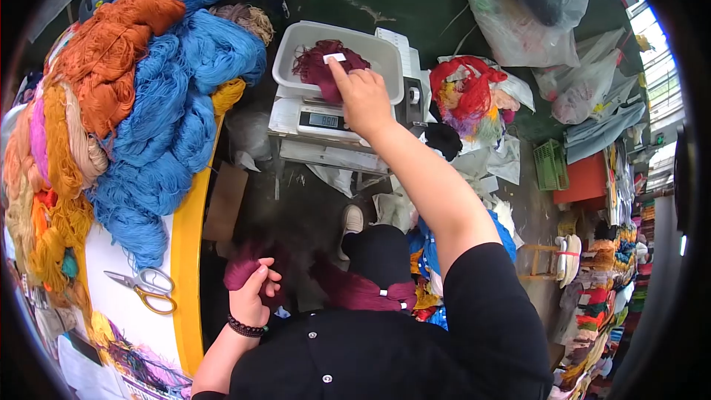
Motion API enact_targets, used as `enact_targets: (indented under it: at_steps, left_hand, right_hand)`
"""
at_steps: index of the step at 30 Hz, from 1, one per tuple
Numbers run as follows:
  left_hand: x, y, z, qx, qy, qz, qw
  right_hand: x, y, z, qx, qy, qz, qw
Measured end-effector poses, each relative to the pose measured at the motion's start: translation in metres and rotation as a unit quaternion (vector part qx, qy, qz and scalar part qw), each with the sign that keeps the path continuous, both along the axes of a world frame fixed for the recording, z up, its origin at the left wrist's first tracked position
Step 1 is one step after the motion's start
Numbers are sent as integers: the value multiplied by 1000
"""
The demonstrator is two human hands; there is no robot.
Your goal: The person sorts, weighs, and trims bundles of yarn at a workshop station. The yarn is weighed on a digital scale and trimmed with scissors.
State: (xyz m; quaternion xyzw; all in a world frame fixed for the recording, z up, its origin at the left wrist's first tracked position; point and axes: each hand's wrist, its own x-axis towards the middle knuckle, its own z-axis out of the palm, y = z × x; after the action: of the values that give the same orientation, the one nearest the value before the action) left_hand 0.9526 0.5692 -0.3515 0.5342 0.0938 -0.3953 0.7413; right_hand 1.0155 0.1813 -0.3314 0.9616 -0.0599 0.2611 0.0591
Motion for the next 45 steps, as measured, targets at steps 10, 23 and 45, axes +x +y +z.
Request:
enact_targets:
  at_steps: [10, 23, 45]
  left_hand:
    - [20, 33, 15, -142, -2, 118, 983]
    - [13, 70, 59, -477, -86, -186, 855]
    - [-86, 53, 147, 9, -425, -257, 868]
  right_hand:
    - [-23, 34, 258, 594, -115, 196, 772]
    - [-185, 161, 321, 402, -86, 338, 846]
    - [-260, 261, 138, 710, 114, 175, 672]
